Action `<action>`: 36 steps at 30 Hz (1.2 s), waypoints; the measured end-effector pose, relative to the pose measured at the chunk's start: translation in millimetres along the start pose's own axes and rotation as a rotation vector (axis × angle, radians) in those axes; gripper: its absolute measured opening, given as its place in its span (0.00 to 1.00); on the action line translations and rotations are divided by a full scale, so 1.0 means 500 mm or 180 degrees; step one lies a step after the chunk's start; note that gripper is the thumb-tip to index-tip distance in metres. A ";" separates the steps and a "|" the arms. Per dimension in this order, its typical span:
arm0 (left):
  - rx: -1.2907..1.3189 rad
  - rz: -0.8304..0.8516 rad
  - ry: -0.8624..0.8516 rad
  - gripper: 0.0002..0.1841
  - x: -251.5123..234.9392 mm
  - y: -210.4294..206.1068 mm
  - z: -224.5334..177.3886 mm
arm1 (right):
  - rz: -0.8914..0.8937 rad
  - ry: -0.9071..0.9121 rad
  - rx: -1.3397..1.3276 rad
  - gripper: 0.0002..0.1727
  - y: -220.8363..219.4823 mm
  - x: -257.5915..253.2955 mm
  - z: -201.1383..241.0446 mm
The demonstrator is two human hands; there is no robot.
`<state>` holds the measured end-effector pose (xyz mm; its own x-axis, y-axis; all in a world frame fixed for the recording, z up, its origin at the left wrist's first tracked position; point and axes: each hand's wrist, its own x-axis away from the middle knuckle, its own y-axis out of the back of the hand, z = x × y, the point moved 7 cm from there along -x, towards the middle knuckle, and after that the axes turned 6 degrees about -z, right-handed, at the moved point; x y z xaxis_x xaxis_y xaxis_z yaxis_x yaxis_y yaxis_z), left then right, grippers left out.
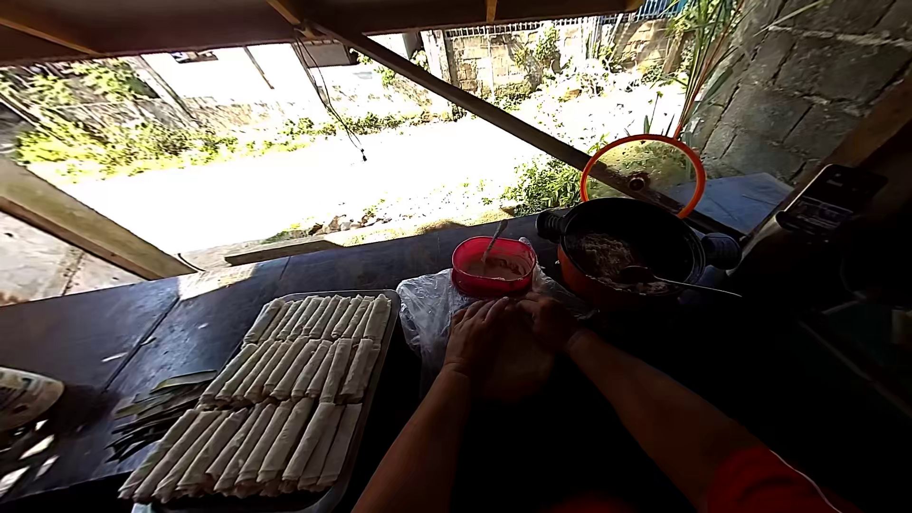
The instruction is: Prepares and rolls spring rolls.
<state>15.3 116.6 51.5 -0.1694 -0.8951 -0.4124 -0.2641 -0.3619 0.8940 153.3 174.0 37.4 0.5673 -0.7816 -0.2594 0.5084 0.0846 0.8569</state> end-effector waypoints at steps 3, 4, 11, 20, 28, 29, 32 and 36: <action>0.0071 -0.0169 0.0032 0.18 -0.003 -0.001 0.006 | 0.0036 -0.0063 0.0041 0.23 0.000 -0.005 0.002; 0.0069 -0.0159 0.0067 0.18 -0.006 -0.002 0.009 | 0.0075 -0.0085 0.0010 0.23 0.003 -0.009 0.004; 0.0495 0.0130 0.0267 0.18 -0.040 0.000 0.040 | 0.0289 -0.0100 -0.0078 0.20 0.014 -0.045 0.012; 0.2674 -0.0198 0.0459 0.29 -0.049 0.081 0.030 | -0.0364 -0.0234 -0.1407 0.17 0.094 -0.027 0.045; 0.3059 -0.0466 0.0321 0.24 0.021 0.124 0.008 | -0.0205 0.0125 -0.2358 0.18 0.124 0.039 0.104; 0.3016 -0.0467 0.0298 0.25 0.031 0.129 0.007 | -0.0211 0.0137 -0.2301 0.17 0.126 0.044 0.110; 0.2773 -0.0531 0.0174 0.24 0.059 0.142 0.004 | -0.0222 0.0123 -0.2218 0.14 0.125 0.060 0.127; 0.2574 -0.0596 0.0032 0.17 0.087 0.151 0.002 | -0.0229 0.0210 -0.2301 0.14 0.114 0.073 0.142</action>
<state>-13.0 50.7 101.1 -0.0472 -0.8423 -0.5369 -0.8888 -0.2099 0.4074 157.0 106.6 108.5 0.5425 -0.7637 -0.3499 0.8339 0.4391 0.3344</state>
